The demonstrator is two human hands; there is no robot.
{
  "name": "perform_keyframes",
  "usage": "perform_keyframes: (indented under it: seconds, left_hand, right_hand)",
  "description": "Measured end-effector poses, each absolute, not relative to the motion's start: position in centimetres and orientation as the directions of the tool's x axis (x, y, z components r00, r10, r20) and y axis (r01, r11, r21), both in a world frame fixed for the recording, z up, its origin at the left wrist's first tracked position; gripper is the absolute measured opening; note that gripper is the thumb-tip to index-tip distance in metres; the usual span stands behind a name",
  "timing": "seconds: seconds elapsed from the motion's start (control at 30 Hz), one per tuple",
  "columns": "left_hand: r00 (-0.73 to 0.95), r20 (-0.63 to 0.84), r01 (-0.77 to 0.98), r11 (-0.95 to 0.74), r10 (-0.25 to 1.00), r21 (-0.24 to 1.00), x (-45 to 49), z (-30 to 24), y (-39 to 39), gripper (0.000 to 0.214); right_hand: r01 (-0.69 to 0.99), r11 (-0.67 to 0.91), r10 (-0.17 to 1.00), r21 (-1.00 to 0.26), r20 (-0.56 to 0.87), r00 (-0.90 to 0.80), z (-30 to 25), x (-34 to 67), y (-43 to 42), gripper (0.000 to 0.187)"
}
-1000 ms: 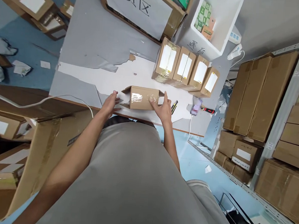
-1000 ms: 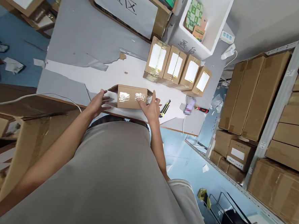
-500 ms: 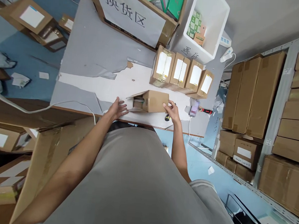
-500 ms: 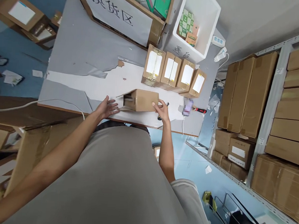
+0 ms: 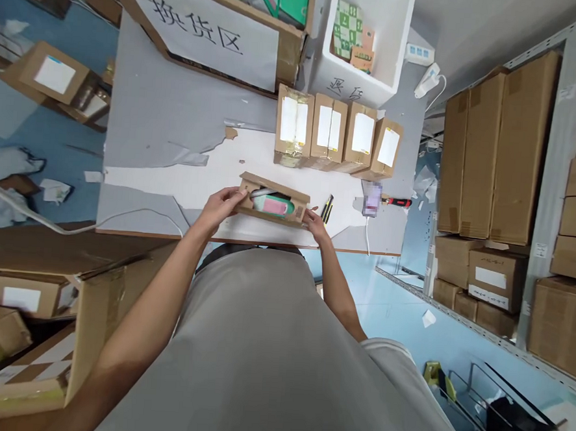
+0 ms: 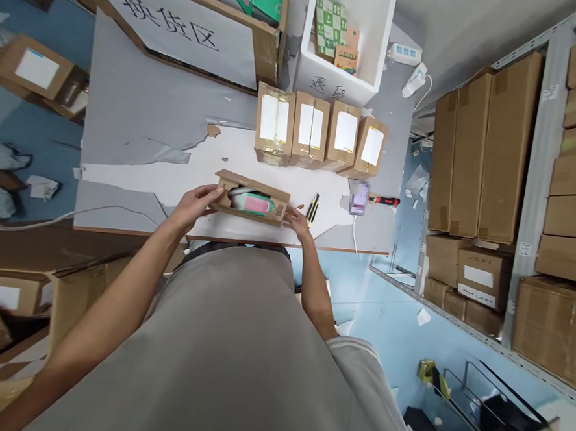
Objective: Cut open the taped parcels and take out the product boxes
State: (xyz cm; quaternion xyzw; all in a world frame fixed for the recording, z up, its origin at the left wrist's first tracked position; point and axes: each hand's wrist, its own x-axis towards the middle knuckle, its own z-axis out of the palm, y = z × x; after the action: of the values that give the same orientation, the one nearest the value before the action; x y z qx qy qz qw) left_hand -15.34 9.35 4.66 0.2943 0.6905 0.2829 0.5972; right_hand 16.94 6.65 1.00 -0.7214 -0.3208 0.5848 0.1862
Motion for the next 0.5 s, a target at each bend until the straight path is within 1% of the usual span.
perform_keyframes:
  seconds: [0.07, 0.13, 0.2, 0.27, 0.37, 0.43, 0.5]
  left_hand:
    - [-0.126, -0.625, 0.167, 0.637, 0.771, 0.752, -16.9, 5.0, 9.1, 0.067]
    - [-0.120, -0.606, 0.297, 0.611, 0.786, 0.734, -17.6, 5.2, 8.8, 0.062]
    - [-0.137, -0.585, 0.449, 0.576, 0.800, 0.683, -17.7, 5.2, 8.5, 0.062]
    - [-0.165, -0.547, 0.568, 0.532, 0.821, 0.628, -17.2, 5.0, 8.2, 0.067]
    - [-0.211, -0.469, 0.622, 0.488, 0.858, 0.612, -16.3, 4.3, 7.5, 0.069]
    - [-0.231, -0.420, 0.629, 0.464, 0.878, 0.624, -16.0, 4.0, 7.1, 0.063]
    - [-0.218, -0.414, 0.657, 0.447, 0.884, 0.607, -16.0, 4.1, 7.0, 0.054]
  right_hand:
    - [0.299, -0.711, 0.693, -0.637, -0.708, 0.138, 0.3, 14.5, 7.0, 0.045]
    - [0.313, -0.695, 0.710, -0.648, -0.687, 0.156, 0.4, 13.1, 7.2, 0.049]
    - [0.326, -0.668, 0.737, -0.669, -0.655, 0.166, 1.2, 12.7, 6.9, 0.056]
    - [0.323, -0.635, 0.767, -0.701, -0.623, 0.156, 2.4, 12.9, 6.1, 0.064]
    - [0.308, -0.571, 0.815, -0.761, -0.572, 0.098, 4.4, 13.2, 4.6, 0.070]
    - [0.333, -0.506, 0.853, -0.795, -0.519, 0.056, 5.6, 12.9, 3.7, 0.075]
    - [0.388, -0.437, 0.885, -0.811, -0.464, 0.026, 6.6, 12.2, 3.4, 0.082]
